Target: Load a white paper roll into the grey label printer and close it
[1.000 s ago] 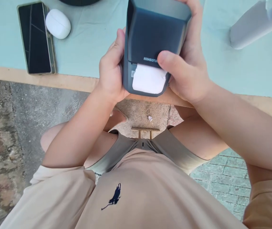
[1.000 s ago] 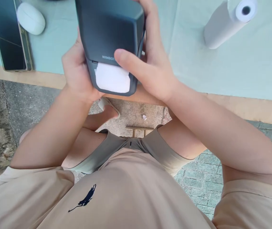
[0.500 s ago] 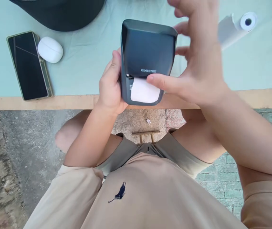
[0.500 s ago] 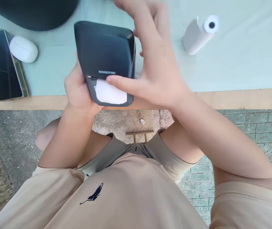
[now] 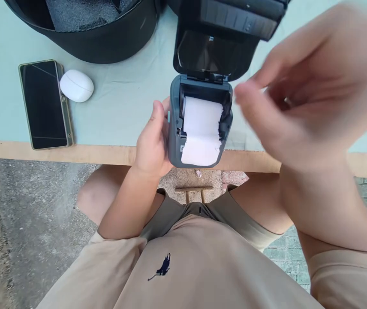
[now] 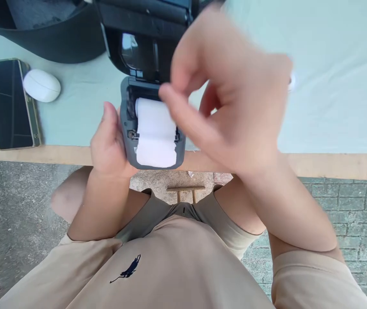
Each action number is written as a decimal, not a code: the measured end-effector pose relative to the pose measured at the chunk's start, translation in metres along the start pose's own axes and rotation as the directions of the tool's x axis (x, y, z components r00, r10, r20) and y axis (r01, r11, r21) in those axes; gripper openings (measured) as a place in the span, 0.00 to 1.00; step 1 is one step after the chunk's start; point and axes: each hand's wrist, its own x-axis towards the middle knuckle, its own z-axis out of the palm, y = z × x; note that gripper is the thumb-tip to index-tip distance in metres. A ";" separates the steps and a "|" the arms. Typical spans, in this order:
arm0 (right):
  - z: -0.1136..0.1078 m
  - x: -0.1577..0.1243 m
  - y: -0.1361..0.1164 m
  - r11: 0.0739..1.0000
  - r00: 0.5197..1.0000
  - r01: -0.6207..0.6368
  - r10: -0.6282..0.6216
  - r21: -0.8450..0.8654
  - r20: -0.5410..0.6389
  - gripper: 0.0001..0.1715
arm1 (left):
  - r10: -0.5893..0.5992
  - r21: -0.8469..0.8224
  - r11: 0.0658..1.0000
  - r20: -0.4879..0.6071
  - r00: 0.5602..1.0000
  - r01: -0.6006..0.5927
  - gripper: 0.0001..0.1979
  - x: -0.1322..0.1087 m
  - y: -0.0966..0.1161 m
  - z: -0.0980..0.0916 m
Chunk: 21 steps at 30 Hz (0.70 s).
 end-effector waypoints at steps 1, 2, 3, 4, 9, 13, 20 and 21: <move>0.011 -0.005 -0.004 0.967 0.994 0.108 -0.105 -0.230 0.023 0.04 | 0.006 0.002 1.000 0.007 1.000 -0.006 0.17 0.000 0.000 0.000; 0.021 -0.007 -0.007 0.924 0.989 0.145 -0.128 -0.355 0.070 0.04 | 0.018 0.003 1.000 0.012 1.000 -0.018 0.15 0.000 0.000 0.001; 0.030 -0.008 -0.010 0.889 0.990 0.134 -0.098 -0.438 0.104 0.04 | 0.044 0.002 0.999 0.004 0.999 -0.044 0.14 0.000 -0.001 0.003; 0.036 -0.008 -0.011 0.873 0.987 0.121 -0.055 -0.473 0.152 0.04 | 0.071 0.004 0.997 -0.006 0.997 -0.071 0.12 0.000 -0.002 0.005; 0.040 0.001 -0.012 0.893 0.976 0.028 0.072 -0.449 0.204 0.02 | 0.055 0.035 0.998 -0.032 0.998 -0.054 0.11 -0.001 -0.004 0.012; 0.026 -0.007 -0.015 0.941 0.983 0.066 -0.004 -0.332 0.184 0.12 | 0.055 0.026 0.998 -0.063 0.997 -0.054 0.12 -0.001 -0.002 0.008; 0.013 -0.019 0.014 0.700 0.941 -0.271 0.336 0.661 0.030 0.18 | 0.020 0.014 1.000 -0.008 1.000 -0.020 0.14 -0.001 0.004 -0.003; 0.016 -0.018 0.020 0.654 0.928 -0.307 0.368 0.691 0.064 0.22 | 0.025 0.010 1.000 -0.015 1.000 -0.024 0.14 -0.001 0.004 -0.003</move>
